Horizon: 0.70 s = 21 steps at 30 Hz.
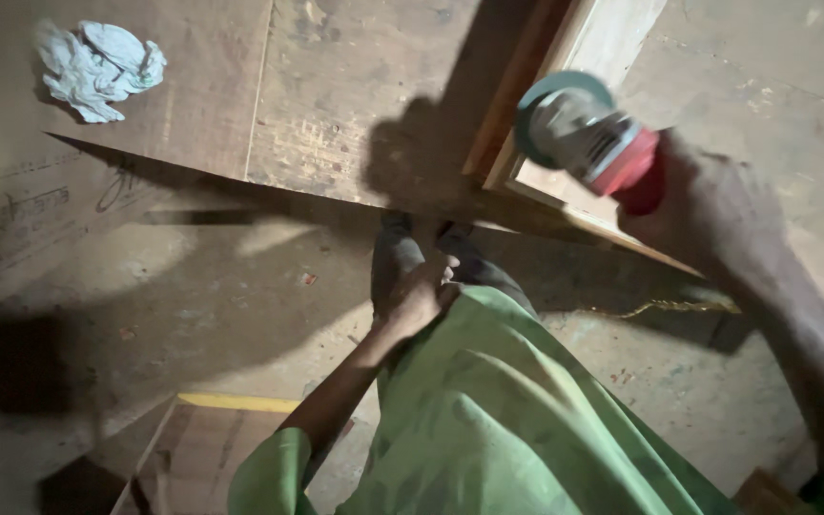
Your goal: The person uses a handheld angle grinder with a sanding disc to smooth the edges and surfaces of a wooden frame. They move the tool along the frame's perimeter, then walk to another area and lift a wooden panel.
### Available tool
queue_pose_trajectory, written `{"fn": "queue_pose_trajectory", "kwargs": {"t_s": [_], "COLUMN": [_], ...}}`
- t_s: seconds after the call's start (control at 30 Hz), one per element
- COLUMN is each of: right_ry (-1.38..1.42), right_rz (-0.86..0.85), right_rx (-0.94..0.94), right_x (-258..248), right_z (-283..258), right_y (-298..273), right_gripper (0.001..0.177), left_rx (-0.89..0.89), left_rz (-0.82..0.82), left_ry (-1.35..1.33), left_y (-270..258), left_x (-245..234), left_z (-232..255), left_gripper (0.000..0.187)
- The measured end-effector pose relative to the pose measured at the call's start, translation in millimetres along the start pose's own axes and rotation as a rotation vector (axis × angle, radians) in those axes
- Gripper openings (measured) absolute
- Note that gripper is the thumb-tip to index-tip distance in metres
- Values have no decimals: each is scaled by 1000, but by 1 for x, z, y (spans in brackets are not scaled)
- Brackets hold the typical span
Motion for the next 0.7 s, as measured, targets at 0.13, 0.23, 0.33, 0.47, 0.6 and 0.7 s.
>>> {"fn": "queue_pose_trajectory", "kwargs": {"t_s": [0.13, 0.23, 0.33, 0.47, 0.6, 0.7], "right_ry": [-100, -194, -265, -280, -353, -399], "right_rz": [-40, -151, -175, -305, -264, -198], "right_rx": [-126, -97, -141, -86, -136, -147], "right_x": [-12, -18, -30, -25, -26, -33], "right_z": [-48, -66, -85, -90, -78, -55], "right_y": [-3, -2, 1, 3, 16, 31], "right_gripper": [53, 64, 66, 74, 53, 49], "left_rx": [-10, -1, 40, 5, 75, 71], "left_rz": [-27, -38, -2, -23, 59, 39], "left_ry": [107, 60, -3, -21, -50, -26], "left_y": [7, 12, 11, 10, 5, 5], "left_x": [0, 3, 4, 11, 8, 11], "left_z": [4, 4, 4, -5, -5, -9], "left_gripper": [36, 42, 46, 48, 45, 45]}}
Point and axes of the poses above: each hand's wrist, its own y-axis towards the middle knuckle, its own x-axis out of the palm, z = x × y, the point moved 9 cm from there along y, towards the middle knuckle, and after that the axes turned 5 degrees about -x, right-handed, at the moved point
